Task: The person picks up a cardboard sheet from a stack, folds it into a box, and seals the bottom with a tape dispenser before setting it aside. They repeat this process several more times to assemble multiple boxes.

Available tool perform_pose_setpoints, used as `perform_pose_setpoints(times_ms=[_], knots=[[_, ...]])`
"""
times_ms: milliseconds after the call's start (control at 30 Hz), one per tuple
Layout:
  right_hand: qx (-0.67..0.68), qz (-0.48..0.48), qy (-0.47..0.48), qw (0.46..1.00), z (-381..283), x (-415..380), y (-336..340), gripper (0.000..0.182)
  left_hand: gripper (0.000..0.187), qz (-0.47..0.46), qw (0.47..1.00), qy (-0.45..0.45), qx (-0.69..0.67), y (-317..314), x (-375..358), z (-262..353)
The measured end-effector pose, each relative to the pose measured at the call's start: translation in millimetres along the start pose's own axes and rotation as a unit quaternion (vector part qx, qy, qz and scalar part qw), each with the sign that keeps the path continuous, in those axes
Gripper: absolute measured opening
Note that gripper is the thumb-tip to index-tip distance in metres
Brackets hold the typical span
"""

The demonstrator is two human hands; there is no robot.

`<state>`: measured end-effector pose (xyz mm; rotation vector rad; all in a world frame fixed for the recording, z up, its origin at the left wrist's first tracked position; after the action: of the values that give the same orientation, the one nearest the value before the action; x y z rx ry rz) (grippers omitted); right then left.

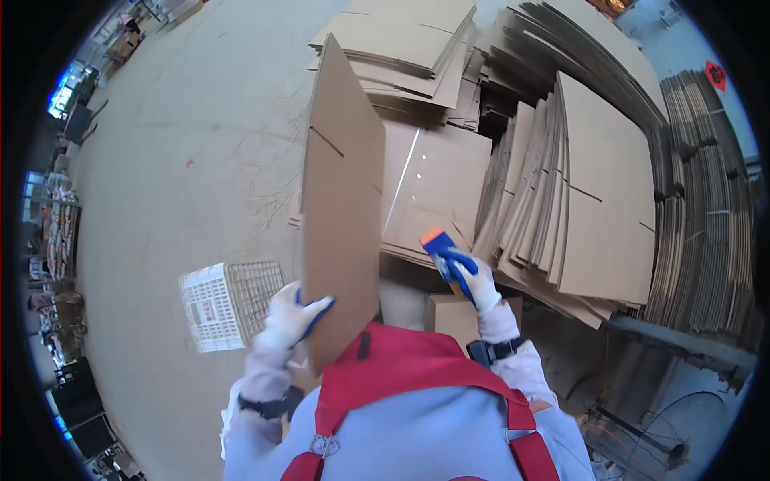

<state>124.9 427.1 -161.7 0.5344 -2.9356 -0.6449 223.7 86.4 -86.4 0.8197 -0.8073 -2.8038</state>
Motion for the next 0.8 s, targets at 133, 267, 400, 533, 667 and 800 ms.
perform_pose_setpoints(times_ms=[133,267,400,533,667,800], knots=[[-0.158,0.028,0.070,0.985,-52.2,28.9,6.1,0.031,0.042,0.007,0.997,-0.074,-0.017,-62.5,-5.8,64.1],[-0.180,0.016,0.091,0.979,-113.0,60.5,11.6,0.039,0.058,-0.179,0.963,-0.108,-0.172,-144.9,9.7,67.1],[-0.439,0.011,-0.010,0.898,-117.3,68.9,2.7,0.064,0.063,-0.257,0.922,-0.114,-0.265,-123.6,56.9,80.2],[-0.369,0.010,-0.029,0.929,-129.6,77.3,-23.9,0.059,0.067,0.132,0.852,-0.478,0.169,-33.8,84.4,188.3],[-0.340,-0.004,-0.033,0.940,-128.5,94.0,-30.4,0.053,0.064,0.052,0.705,-0.644,0.293,-46.3,117.5,198.5],[-0.323,-0.110,-0.126,0.932,-108.5,88.2,-8.6,0.050,0.062,0.000,0.682,-0.652,0.331,-24.3,106.9,195.7]])
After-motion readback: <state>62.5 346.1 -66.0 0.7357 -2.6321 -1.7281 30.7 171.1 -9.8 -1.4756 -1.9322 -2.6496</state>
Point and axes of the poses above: each hand's wrist, its own x-axis towards the middle knuckle, its own y-axis out of the back of the hand, z = x × y, the point moved 8 cm from there along x, towards the middle knuckle, and after that the axes turned 4 degrees about y, right-handed, at the moved point
